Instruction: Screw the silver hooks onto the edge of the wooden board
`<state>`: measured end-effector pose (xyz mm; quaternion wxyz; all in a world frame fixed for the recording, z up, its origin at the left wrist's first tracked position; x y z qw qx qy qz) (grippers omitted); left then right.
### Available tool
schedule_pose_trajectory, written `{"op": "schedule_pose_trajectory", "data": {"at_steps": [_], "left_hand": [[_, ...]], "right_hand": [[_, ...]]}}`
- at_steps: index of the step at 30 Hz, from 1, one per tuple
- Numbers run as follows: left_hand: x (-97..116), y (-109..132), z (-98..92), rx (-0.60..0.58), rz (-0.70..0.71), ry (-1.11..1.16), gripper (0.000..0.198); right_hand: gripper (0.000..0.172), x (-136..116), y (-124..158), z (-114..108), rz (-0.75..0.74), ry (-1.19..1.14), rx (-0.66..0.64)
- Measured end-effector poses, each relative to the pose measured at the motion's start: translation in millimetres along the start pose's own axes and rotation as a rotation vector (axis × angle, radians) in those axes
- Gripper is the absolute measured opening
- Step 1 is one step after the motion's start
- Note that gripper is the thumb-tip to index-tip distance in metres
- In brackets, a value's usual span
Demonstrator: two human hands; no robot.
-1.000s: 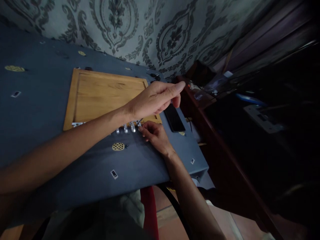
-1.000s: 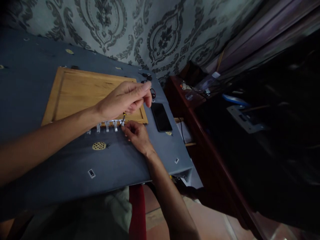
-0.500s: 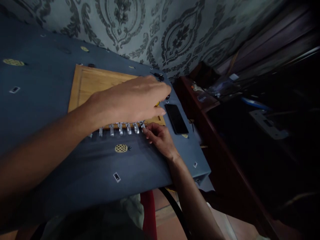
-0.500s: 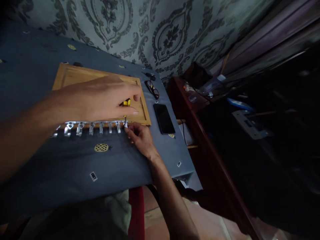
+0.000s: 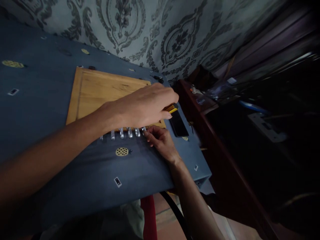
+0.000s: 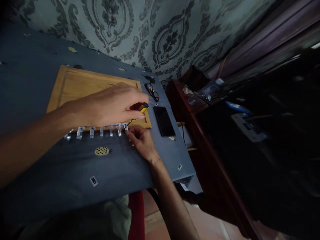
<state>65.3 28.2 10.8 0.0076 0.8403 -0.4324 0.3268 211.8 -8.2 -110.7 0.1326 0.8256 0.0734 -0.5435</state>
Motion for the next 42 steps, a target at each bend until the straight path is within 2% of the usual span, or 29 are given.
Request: {"op": "schedule_pose_trajectory", "data": {"at_steps": [9, 12, 16, 23, 27, 30, 34, 36, 40, 42], "left_hand": [[1, -2, -4.7, 0.021, -0.003, -0.105, 0.032], [-1, -2, -5.7, 0.027, 0.058, -0.103, 0.033], [-3, -1, -7.1, 0.009, 0.117, -0.078, 0.021], [-1, -2, -11.1, 0.004, 0.066, -0.169, 0.018], [-2, -1, -6.2, 0.008, 0.051, -0.179, 0.013], [-1, -1, 2.2, 0.049, 0.013, -0.008, 0.013], [1, -7, 18.1, 0.132, -0.067, 0.416, 0.021], [2, -12, 25.2, 0.21, -0.082, 0.574, 0.023], [-2, -23, 34.0, 0.416, -0.079, 0.748, 0.04], [-6, -29, 37.2, 0.444, -0.087, 0.807, 0.045]], "right_hand": [[0.052, 0, 0, 0, -0.002, -0.013, 0.011], [0.052, 0, 0, 1, 0.007, -0.015, 0.018], [0.053, -1, -1, 1, 0.006, -0.02, 0.018], [0.056, 1, -2, 0, -0.008, 0.012, 0.021], [0.057, 1, -1, 0, -0.015, 0.022, 0.017], [0.055, 1, 0, 0, -0.008, 0.025, 0.02], [0.05, -1, 0, -1, -0.022, 0.012, 0.018], [0.046, -1, -1, -1, -0.027, 0.023, 0.002], [0.046, -2, -2, -1, -0.026, 0.023, -0.003], [0.048, -2, -3, -1, -0.025, 0.008, 0.004]]}}
Point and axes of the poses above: each hand's wrist, its own y-axis away from the middle knuckle, its own z-axis out of the palm, x = y × z, the point moved 4 cm from there along -y, towards the middle knuckle, and after that the axes turned 3 degrees about -x, right-handed, at the moved point
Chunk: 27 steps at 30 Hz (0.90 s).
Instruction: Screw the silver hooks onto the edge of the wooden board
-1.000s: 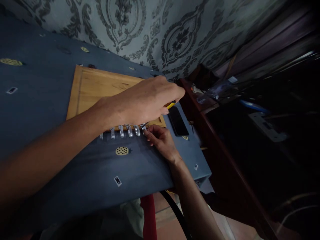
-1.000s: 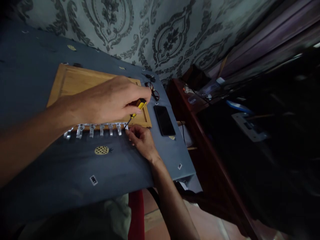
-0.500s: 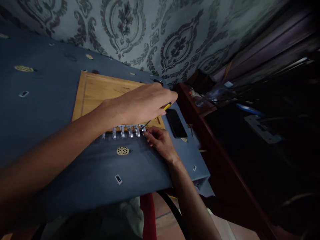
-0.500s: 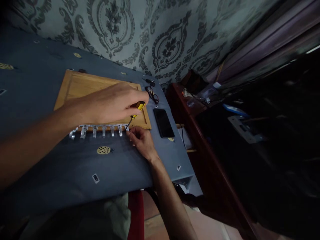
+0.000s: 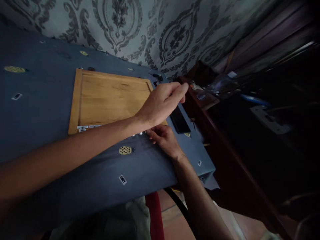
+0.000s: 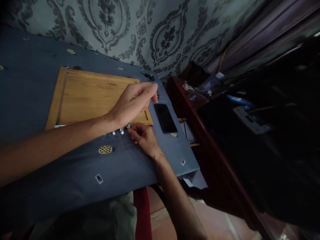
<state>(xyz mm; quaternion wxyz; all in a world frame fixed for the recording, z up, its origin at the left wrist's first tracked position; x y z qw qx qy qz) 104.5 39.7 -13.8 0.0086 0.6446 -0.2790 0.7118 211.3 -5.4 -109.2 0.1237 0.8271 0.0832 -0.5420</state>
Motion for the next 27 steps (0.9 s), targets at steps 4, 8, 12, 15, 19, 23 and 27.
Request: {"op": "schedule_pose_trajectory", "data": {"at_steps": [4, 8, 12, 15, 19, 23, 27], "left_hand": [[-7, -11, 3.2, -0.175, -0.054, 0.111, 0.049], [-7, -14, 3.0, -0.447, -0.141, 0.183, 0.045], [-3, -12, -1.9, -0.398, -0.098, 0.117, 0.042], [1, -5, -2.1, -0.255, -0.077, 0.054, 0.037], [3, 4, 2.7, -0.136, -0.087, 0.09, 0.032], [1, 3, 5.5, -0.106, -0.082, 0.12, 0.037], [0, -4, 6.5, -0.19, -0.099, 0.141, 0.044]], "right_hand": [[0.05, 0, 0, 1, -0.009, -0.003, -0.008], [0.049, -1, 0, 0, -0.023, 0.01, -0.002], [0.05, -2, -1, 1, -0.046, -0.005, -0.016], [0.05, 0, -2, 1, -0.046, -0.025, -0.014], [0.049, 1, -2, 1, -0.061, -0.011, -0.018], [0.049, 0, -2, 1, -0.074, -0.012, -0.016], [0.052, -2, -3, 2, -0.085, -0.017, -0.04]]}}
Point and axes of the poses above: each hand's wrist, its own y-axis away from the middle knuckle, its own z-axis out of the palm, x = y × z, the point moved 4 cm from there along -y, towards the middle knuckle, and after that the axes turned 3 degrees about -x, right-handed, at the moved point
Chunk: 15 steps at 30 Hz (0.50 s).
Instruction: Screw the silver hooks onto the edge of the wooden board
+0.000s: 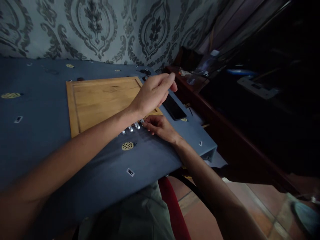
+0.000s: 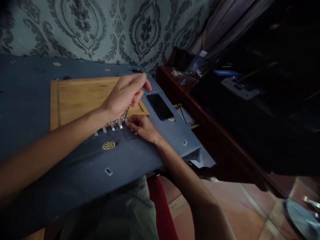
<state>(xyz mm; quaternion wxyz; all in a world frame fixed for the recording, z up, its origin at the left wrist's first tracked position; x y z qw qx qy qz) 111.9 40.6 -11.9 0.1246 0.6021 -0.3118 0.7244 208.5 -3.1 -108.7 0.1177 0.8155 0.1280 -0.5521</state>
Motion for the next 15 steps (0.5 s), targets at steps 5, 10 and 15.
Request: {"op": "schedule_pose_trajectory", "data": {"at_steps": [5, 10, 15], "left_hand": [[4.1, 0.6, 1.7, -0.138, -0.072, 0.035, 0.043], [4.4, 5.5, 0.9, -0.095, -0.042, -0.061, 0.036], [1.5, 5.2, -1.1, 0.031, 0.04, -0.106, 0.026]], "right_hand": [[0.05, 0.6, -1.3, 0.3, -0.002, -0.014, 0.004], [0.046, 1.4, -3.3, 0.5, -0.039, -0.02, 0.009], [0.048, 2.9, -5.2, 0.5, -0.076, -0.011, 0.013]]}}
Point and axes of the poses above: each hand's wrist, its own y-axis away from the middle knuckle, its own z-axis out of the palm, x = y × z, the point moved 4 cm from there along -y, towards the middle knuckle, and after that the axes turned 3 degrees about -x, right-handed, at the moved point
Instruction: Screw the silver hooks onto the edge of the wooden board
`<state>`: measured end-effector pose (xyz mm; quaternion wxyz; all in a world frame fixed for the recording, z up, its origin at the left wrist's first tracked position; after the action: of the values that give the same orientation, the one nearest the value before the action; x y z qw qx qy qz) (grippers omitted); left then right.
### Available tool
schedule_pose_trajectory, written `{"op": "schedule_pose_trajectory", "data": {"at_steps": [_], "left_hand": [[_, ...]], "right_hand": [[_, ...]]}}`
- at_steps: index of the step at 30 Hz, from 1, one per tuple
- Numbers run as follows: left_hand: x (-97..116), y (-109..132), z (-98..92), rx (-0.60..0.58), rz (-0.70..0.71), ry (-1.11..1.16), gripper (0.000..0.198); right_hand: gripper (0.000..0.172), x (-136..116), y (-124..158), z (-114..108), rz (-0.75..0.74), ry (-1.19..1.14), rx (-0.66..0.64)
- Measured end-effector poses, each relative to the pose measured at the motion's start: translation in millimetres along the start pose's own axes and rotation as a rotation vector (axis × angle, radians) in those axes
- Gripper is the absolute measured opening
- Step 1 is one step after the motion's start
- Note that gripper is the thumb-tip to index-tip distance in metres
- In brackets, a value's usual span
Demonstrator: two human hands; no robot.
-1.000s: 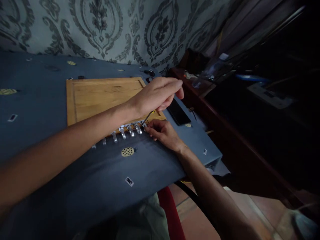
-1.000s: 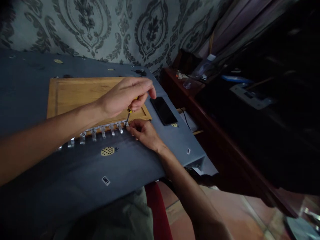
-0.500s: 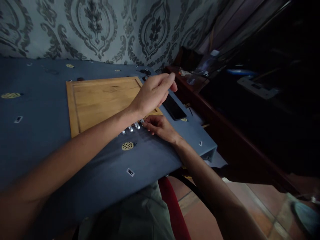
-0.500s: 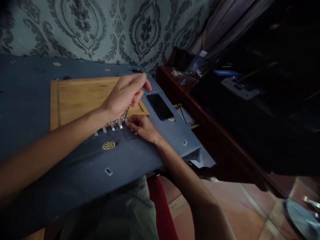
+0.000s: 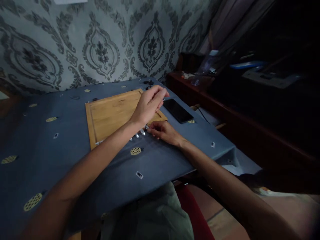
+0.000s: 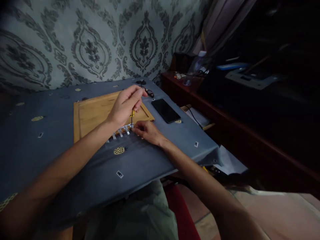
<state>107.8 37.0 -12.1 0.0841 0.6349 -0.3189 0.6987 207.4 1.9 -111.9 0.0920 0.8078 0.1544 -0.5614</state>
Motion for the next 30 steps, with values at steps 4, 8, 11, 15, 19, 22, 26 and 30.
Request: {"op": "schedule_pose_trajectory", "data": {"at_steps": [4, 8, 11, 15, 19, 22, 26, 30], "left_hand": [[-2, -1, 5.8, -0.026, -0.006, 0.042, 0.029], [-4, -5, 3.7, -0.035, -0.008, 0.035, 0.037], [-4, -9, -0.5, -0.071, -0.036, 0.036, 0.041], [-4, -11, -3.4, -0.1, -0.072, 0.007, 0.042], [-3, -7, -2.6, -0.023, -0.001, -0.029, 0.038], [-2, -2, -0.7, 0.075, 0.088, -0.023, 0.032], [-3, 0, 4.0, 0.086, 0.035, -0.058, 0.039], [-4, -5, 5.7, 0.005, -0.01, -0.062, 0.048]], "right_hand": [[0.048, 2, -1, 0, -0.034, 0.024, -0.006], [0.043, 3, -1, 0, -0.059, 0.031, 0.0], [0.037, 4, -2, -1, -0.064, 0.025, 0.01], [0.035, 6, -3, -1, -0.084, 0.039, 0.016], [0.032, 6, -2, -2, -0.094, 0.049, 0.028], [0.03, 4, -2, -2, -0.097, 0.04, 0.033], [0.027, 2, -1, -2, -0.101, 0.045, 0.02], [0.029, 4, -1, -2, -0.083, 0.036, 0.019]]}}
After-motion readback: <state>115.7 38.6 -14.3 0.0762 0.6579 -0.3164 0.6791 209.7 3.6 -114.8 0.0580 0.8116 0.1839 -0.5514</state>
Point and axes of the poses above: each hand's wrist, its own y-axis away from the middle knuckle, its own z-axis out of the palm, x = y × z, the point moved 4 cm from there along -y, towards the middle knuckle, and after that the axes turned 3 degrees about -x, right-handed, at the moved point
